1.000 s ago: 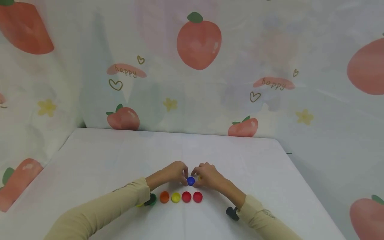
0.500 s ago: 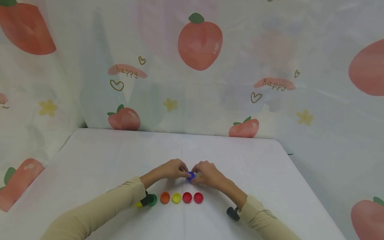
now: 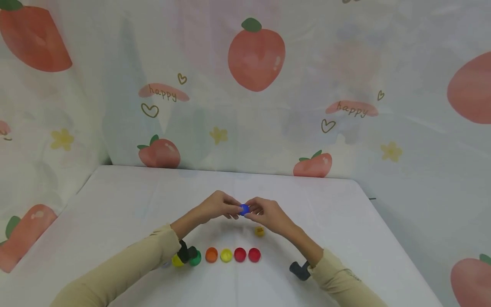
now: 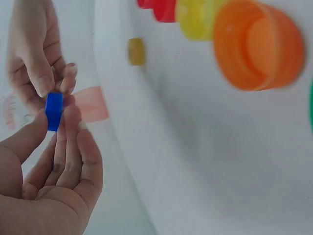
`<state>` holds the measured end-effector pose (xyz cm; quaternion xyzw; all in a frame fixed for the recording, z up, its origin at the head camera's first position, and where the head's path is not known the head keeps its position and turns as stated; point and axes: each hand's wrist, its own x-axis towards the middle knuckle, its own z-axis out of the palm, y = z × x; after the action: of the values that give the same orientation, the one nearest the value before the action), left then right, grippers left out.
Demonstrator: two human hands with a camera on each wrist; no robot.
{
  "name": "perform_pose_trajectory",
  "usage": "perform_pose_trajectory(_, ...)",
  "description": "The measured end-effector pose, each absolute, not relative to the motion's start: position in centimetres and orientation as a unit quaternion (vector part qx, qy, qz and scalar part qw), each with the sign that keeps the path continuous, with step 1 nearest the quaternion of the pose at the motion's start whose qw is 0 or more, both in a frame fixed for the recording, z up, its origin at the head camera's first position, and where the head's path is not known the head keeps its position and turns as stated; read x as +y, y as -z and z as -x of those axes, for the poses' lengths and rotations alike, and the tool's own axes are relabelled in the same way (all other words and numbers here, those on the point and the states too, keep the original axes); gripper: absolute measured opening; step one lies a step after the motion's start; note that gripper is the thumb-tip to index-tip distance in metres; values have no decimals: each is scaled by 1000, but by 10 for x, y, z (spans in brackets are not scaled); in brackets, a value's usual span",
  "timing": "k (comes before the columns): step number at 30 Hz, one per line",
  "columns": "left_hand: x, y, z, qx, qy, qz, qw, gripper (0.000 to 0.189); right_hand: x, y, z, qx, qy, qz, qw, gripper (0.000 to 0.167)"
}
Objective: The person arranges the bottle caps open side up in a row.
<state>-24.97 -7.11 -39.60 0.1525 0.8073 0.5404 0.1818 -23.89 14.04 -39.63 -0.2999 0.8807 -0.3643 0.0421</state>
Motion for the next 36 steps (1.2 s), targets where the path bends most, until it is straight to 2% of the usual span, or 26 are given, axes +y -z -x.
perform_pose_trajectory(5,-73,376,247,801,-545,-187,162,21,147,383,240,845,438,292,88,28)
perform_pose_trajectory(11,-71,352,239,798,-538,-237,129,21,151,366,234,823,485,284,81,26)
perform_pose_trajectory(18,-70,329,223,814,-514,-244,117,17,155,352,220,800,527,267,106,28)
perform_pose_trajectory(23,-64,335,214,830,-476,-276,85,13,162,353,215,806,519,264,108,23)
perform_pose_trajectory(29,-57,356,210,846,-441,-288,89,15,170,366,212,818,488,276,125,16)
perform_pose_trajectory(32,-55,365,207,847,-430,-298,96,18,175,371,208,839,453,280,110,18)
perform_pose_trajectory(36,-50,375,202,843,-420,-315,113,25,183,378,204,860,407,292,100,29)
